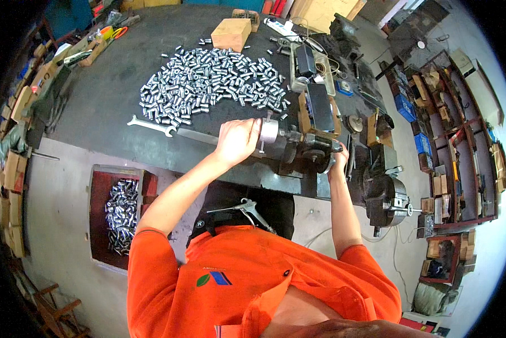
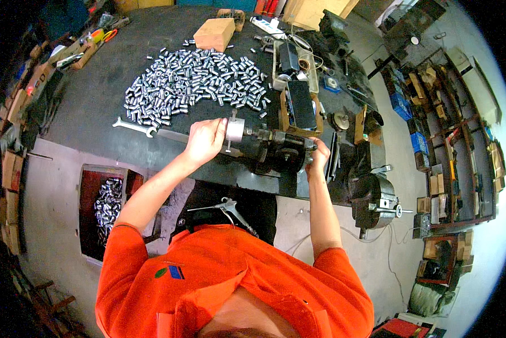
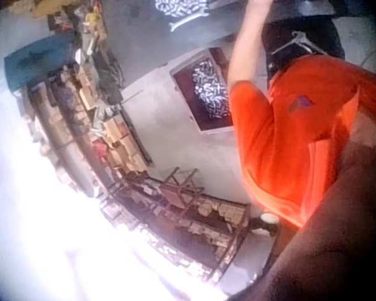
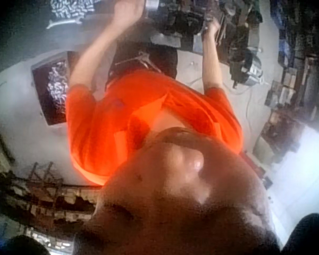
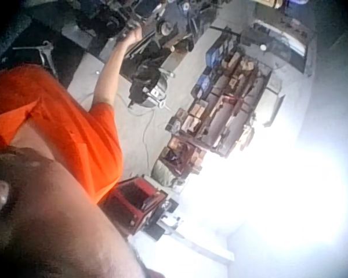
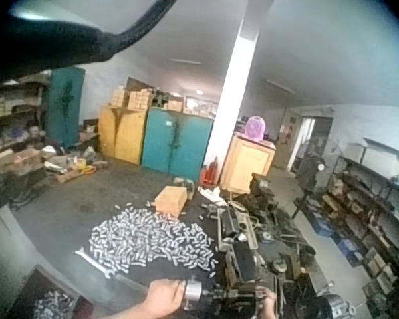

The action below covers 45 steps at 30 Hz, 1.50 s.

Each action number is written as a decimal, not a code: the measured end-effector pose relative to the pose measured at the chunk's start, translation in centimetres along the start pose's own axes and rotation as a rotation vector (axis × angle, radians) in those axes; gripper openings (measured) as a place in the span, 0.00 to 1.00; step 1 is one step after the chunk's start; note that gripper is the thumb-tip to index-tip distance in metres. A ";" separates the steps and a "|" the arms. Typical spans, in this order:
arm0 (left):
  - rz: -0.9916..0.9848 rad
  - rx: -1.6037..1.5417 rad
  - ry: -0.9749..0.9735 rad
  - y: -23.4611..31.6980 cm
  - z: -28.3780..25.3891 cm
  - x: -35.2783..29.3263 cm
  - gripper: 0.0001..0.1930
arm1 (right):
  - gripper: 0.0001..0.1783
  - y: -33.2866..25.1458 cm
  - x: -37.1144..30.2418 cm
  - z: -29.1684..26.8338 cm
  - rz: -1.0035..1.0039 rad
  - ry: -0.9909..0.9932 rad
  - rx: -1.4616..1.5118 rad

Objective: The person repeatedly picks up small cylindrical metal parts from a large pile on a workbench and inserts them into a rotating lathe chuck. They use a wrench to tighten the chuck onto each part, then remove the part and place it into a red bin. The process is repeated continuously throughout the clip.

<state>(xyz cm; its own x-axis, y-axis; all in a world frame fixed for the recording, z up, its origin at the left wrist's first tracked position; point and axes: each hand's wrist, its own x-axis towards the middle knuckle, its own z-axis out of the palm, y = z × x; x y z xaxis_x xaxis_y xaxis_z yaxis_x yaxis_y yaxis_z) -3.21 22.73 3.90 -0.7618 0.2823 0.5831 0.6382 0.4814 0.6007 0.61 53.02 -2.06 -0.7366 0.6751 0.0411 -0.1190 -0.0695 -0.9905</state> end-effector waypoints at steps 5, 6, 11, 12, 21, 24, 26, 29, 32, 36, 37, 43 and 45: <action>-0.052 -0.025 -0.061 0.1 -0.2 0.6 0.20 | 0.14 -0.9 1.5 0.1 0.089 -0.018 0.026; -0.138 -0.109 -0.131 -0.1 -0.2 0.6 0.21 | 0.14 -1.1 2.2 0.2 0.047 -0.027 0.014; -0.444 -0.441 -0.365 0.1 -1.3 0.9 0.24 | 0.11 -5.8 1.4 1.9 -0.034 -0.026 0.196; -0.485 -0.517 -0.376 0.0 -1.3 0.9 0.24 | 0.10 -5.9 1.7 1.2 -0.098 -0.036 0.298; -0.673 -0.786 -0.437 -0.3 -1.8 1.0 0.23 | 0.12 -5.0 -6.8 -4.4 -0.050 -0.050 0.385; -0.672 -0.822 -0.467 -0.4 -2.0 1.2 0.22 | 0.11 -0.4 -5.6 -5.2 0.130 0.039 0.387; -0.675 -0.807 -0.482 -0.3 -2.1 1.3 0.22 | 0.10 2.4 -3.0 -4.5 0.244 0.144 0.305; -0.676 -0.763 -0.464 -0.4 -2.4 1.3 0.21 | 0.12 2.5 0.1 -1.1 0.016 0.191 0.105; -0.654 -0.811 -0.450 -0.6 -2.1 1.6 0.21 | 0.13 1.5 4.3 -0.7 -0.424 0.016 -0.138; -0.650 -0.811 -0.476 -0.5 -2.9 1.8 0.21 | 0.09 -5.9 1.3 1.4 -0.109 0.030 0.353; -0.651 -0.811 -0.471 -0.4 -2.9 1.7 0.21 | 0.08 -6.5 0.7 0.9 -0.170 0.001 0.457; -0.650 -0.733 -0.403 -1.2 -3.9 1.9 0.20 | 0.13 -7.0 -5.9 -3.1 -0.220 -0.127 0.557; -0.642 -0.694 -0.356 -1.9 -5.0 1.6 0.21 | 0.14 -5.5 -6.9 -4.0 -0.127 -0.074 0.455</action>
<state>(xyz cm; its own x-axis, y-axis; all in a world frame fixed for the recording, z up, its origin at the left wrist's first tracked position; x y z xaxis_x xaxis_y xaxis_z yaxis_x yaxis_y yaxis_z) -5.10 18.14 6.45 -0.9005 0.4251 -0.0917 -0.0673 0.0722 0.9951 9.02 51.71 2.56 -0.7408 0.6463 0.1832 -0.4781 -0.3157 -0.8196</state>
